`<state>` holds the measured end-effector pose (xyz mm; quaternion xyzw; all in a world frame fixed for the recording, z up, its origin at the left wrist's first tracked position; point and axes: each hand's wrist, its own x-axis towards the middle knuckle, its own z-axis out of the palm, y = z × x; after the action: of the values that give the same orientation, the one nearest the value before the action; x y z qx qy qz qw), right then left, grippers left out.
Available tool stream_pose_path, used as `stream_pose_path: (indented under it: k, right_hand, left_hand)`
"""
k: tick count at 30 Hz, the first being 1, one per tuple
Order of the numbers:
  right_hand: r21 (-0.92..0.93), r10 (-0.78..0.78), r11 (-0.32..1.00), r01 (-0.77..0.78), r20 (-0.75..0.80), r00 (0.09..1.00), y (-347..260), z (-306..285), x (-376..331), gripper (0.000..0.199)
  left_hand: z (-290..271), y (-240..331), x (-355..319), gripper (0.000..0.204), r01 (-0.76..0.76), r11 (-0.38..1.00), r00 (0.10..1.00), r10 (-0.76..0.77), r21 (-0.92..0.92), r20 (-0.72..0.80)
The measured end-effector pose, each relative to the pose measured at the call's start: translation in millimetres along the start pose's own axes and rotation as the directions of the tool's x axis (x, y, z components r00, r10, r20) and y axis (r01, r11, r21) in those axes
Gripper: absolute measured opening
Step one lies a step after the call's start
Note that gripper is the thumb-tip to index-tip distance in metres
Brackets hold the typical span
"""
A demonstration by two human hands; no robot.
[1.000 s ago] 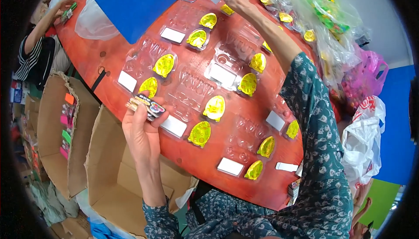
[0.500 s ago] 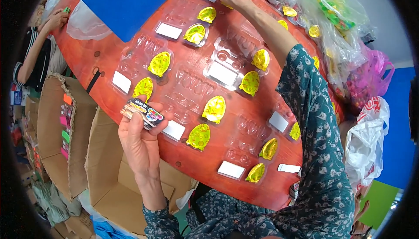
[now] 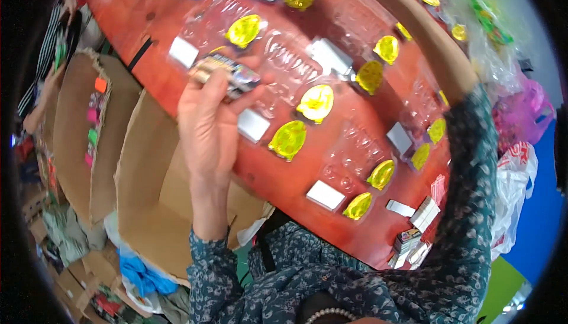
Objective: The person is manually assembling small plastic toy parts and labels into plastic trays at a factory workbench.
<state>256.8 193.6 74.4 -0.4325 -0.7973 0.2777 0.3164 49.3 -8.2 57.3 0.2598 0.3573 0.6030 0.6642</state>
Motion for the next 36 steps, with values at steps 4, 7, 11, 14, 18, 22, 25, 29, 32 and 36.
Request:
stream_pose_path:
  k: [4,7,11,14,18,22,25,29,32,36]
  right_hand:
    - [0.381,-0.056,0.92,-0.089,0.353,0.934,-80,11,-73,0.024]
    - [0.203,-0.116,0.978,0.048,0.339,0.934,-109,28,-102,0.022]
    - [0.067,-0.166,0.985,0.161,0.072,0.984,-114,47,-128,0.01]
    - [0.052,-0.14,0.989,0.142,-0.043,0.989,-131,57,-132,0.009]
    - [0.148,-0.023,0.989,0.023,-0.003,1.0,-133,50,-139,0.01]
    - [0.359,0.132,0.915,-0.183,0.161,0.978,-134,33,-146,0.015]
    - [0.467,0.174,0.844,-0.265,0.229,0.958,-125,37,-150,0.017]
    - [0.526,0.136,0.819,-0.23,0.211,0.968,-117,33,-156,0.018]
    - [0.259,0.134,0.952,-0.165,0.133,0.982,-124,23,-160,0.017]
    - [0.007,-0.037,0.999,0.037,0.018,0.999,-110,15,-158,0.01]
  left_hand:
    - [16,-8,2,0.028,0.027,0.995,0.998,-0.022,-0.098,0.06]
    - [12,-7,-6,0.026,-0.108,0.991,0.994,0.108,-0.077,-0.003]
    - [14,-15,-15,0.029,-0.183,0.978,0.981,0.189,0.097,-0.05]
    - [20,-9,-27,0.026,-0.295,0.927,0.942,0.323,0.233,-0.09]
    - [16,-12,-27,0.024,-0.265,0.941,0.958,0.282,0.21,-0.057]
    - [15,-14,-27,0.024,-0.182,0.978,0.982,0.186,0.103,-0.028]
    - [14,-17,-28,0.026,-0.155,0.98,0.988,0.153,0.129,0.026]
    - [20,-23,-25,0.025,-0.135,0.987,0.99,0.131,0.092,0.054]
    - [30,-25,-26,0.024,-0.137,0.988,0.989,0.133,0.065,0.065]
    - [33,-27,-27,0.023,-0.091,0.994,0.996,0.09,0.061,0.019]
